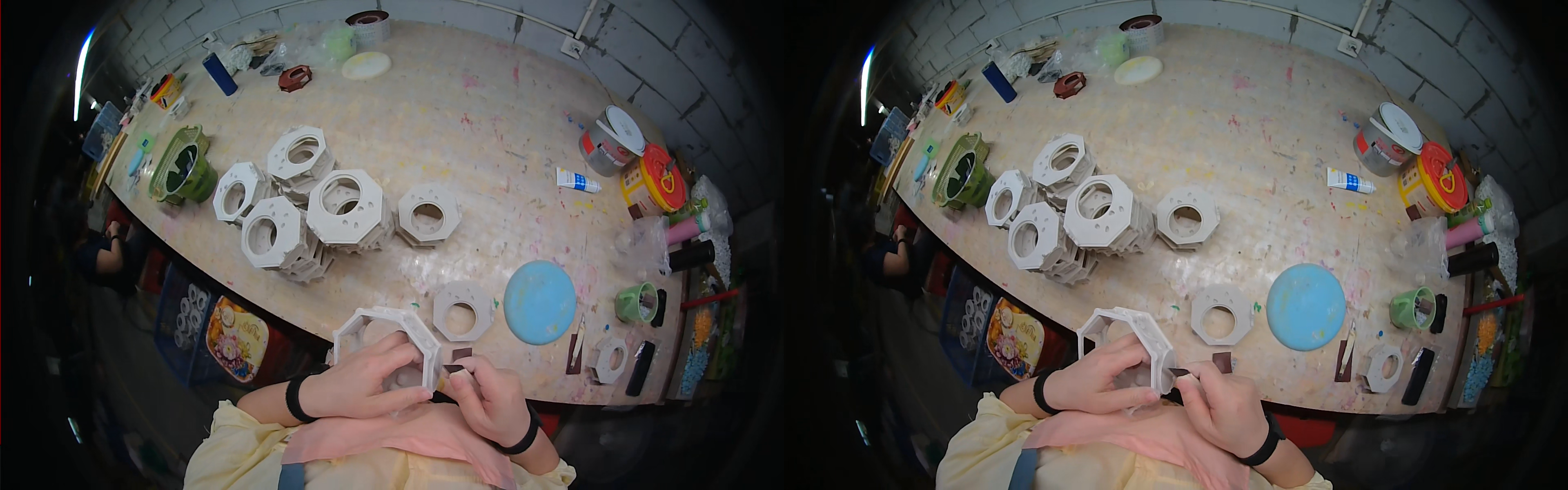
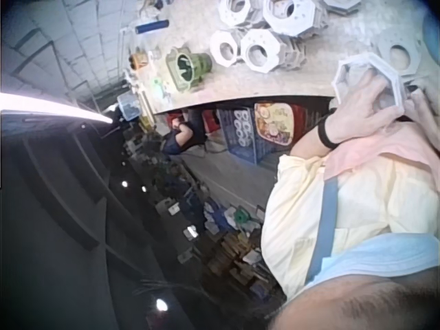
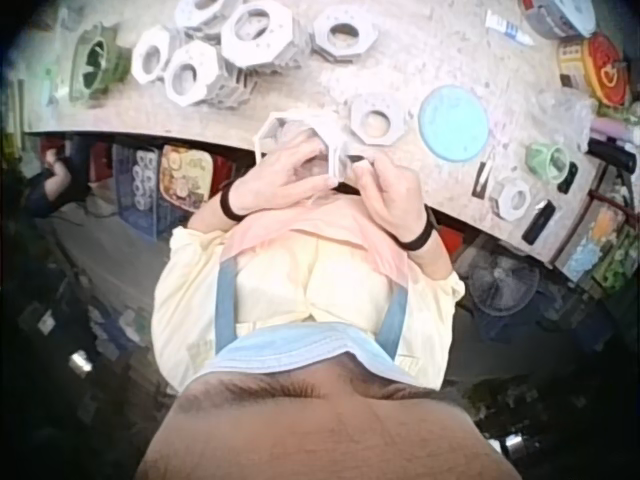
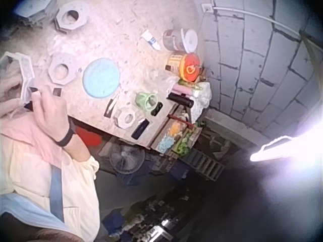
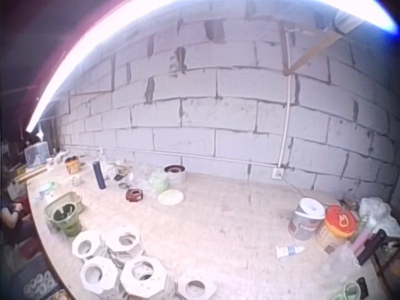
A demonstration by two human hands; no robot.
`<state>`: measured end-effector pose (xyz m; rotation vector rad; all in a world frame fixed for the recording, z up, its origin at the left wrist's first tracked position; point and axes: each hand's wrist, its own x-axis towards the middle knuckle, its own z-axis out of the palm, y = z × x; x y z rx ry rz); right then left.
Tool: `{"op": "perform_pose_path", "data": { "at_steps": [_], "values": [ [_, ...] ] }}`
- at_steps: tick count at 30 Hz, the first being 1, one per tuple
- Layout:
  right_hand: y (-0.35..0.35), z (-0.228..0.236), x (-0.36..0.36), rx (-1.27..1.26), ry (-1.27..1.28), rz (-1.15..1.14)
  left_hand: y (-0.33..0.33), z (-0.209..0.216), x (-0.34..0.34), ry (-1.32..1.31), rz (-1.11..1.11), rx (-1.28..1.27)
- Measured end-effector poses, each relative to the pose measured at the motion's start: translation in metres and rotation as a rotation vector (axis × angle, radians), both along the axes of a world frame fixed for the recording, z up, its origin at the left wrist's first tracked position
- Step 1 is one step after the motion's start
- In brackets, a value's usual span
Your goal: The recorder uses a sanding block to smooth the edges of white hexagonal plastic components and then carries them to a storage crate.
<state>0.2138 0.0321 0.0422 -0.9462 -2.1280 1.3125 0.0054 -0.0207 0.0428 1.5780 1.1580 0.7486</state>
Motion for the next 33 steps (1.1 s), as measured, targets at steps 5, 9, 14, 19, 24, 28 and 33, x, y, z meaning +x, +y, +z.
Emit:
{"op": "perform_pose_path", "data": {
  "at_steps": [5,9,14,19,24,28,33],
  "values": [
    [-0.003,-0.002,-0.004,-0.026,-0.023,0.028,-0.002,0.001,0.001,0.167,0.039,0.071],
    [-0.005,-0.005,-0.008,-0.023,0.022,0.021,-0.004,0.002,0.002,0.237,0.075,0.104],
    [-0.005,-0.006,-0.010,0.010,-0.009,0.044,-0.006,0.004,0.003,0.285,0.081,0.090],
    [-0.004,-0.007,-0.010,0.039,-0.047,0.067,-0.006,0.005,0.003,0.312,0.080,0.101],
    [-0.004,-0.005,-0.010,0.039,-0.070,0.076,-0.006,0.008,0.002,0.360,0.011,-0.014],
    [-0.004,-0.004,-0.010,0.046,-0.086,0.079,-0.006,0.008,0.003,0.365,0.012,-0.018],
    [-0.005,-0.001,-0.012,0.097,-0.155,0.083,-0.007,0.006,0.003,0.381,0.016,-0.009]
  ]
}}
